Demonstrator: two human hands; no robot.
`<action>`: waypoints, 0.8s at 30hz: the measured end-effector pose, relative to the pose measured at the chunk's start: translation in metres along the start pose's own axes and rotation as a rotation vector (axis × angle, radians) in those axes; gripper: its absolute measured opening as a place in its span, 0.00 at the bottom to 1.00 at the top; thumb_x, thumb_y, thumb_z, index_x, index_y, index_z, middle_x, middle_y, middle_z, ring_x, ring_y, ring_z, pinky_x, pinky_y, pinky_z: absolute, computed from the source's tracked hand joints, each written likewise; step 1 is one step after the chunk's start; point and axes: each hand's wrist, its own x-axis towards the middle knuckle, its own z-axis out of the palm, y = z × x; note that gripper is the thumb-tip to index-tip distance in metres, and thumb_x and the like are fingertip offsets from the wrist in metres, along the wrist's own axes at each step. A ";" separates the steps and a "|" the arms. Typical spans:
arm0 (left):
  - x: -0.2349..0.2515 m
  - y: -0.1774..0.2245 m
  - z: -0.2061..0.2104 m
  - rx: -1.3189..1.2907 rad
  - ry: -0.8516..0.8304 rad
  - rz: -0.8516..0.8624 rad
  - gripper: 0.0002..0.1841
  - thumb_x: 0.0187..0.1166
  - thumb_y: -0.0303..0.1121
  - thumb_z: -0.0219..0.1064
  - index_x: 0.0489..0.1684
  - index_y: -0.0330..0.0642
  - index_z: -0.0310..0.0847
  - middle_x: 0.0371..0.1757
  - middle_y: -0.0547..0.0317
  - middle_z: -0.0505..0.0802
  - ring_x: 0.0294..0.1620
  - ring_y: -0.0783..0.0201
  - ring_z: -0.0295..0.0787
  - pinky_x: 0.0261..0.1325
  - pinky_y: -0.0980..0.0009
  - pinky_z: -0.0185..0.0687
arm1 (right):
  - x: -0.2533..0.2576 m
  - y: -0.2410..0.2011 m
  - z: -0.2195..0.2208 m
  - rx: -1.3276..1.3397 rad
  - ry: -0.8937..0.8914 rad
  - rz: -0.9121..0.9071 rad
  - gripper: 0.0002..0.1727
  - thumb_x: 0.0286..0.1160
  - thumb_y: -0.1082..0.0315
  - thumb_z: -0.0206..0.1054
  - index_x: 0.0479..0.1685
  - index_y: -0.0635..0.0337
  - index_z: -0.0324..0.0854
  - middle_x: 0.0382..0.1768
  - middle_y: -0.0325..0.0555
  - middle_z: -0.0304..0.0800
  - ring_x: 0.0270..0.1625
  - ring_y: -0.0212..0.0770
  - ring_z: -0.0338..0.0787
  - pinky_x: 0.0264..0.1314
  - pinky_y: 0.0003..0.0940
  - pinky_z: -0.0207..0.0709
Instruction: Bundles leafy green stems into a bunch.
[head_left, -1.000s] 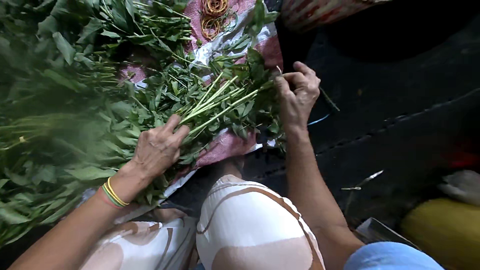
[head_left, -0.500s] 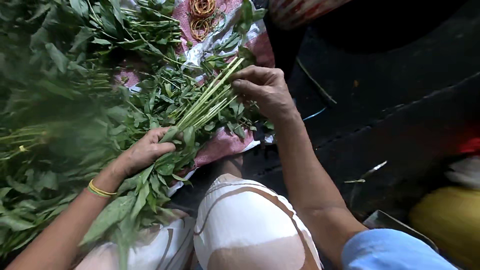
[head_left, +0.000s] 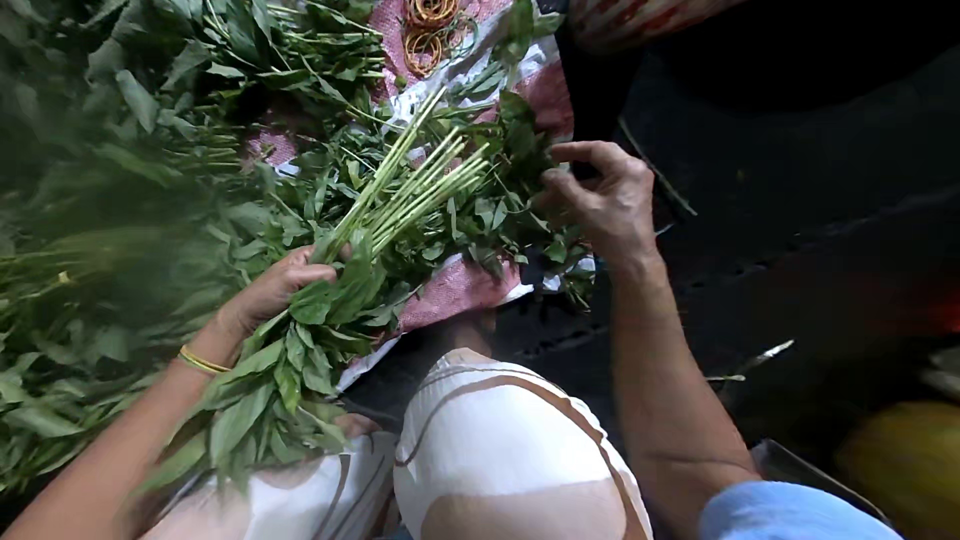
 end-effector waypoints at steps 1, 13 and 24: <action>0.004 0.010 0.010 -0.009 0.047 -0.024 0.16 0.76 0.20 0.50 0.45 0.54 0.80 0.30 0.80 0.90 0.29 0.87 0.85 0.34 0.87 0.83 | -0.008 -0.010 0.008 -0.015 0.002 -0.009 0.22 0.83 0.63 0.67 0.71 0.62 0.79 0.66 0.59 0.80 0.42 0.45 0.94 0.38 0.43 0.93; 0.015 0.018 0.031 0.076 -0.004 0.036 0.14 0.72 0.17 0.55 0.41 0.48 0.83 0.30 0.72 0.90 0.28 0.82 0.84 0.33 0.84 0.82 | -0.048 -0.074 0.072 0.189 -0.098 -0.477 0.08 0.82 0.69 0.67 0.46 0.66 0.86 0.31 0.40 0.88 0.24 0.23 0.82 0.24 0.18 0.78; 0.012 0.017 0.028 0.252 -0.110 0.096 0.15 0.77 0.18 0.54 0.45 0.43 0.88 0.43 0.65 0.94 0.39 0.77 0.88 0.44 0.80 0.83 | -0.042 -0.071 0.084 0.306 -0.387 -0.280 0.07 0.82 0.68 0.66 0.43 0.61 0.88 0.25 0.35 0.87 0.17 0.23 0.75 0.18 0.18 0.70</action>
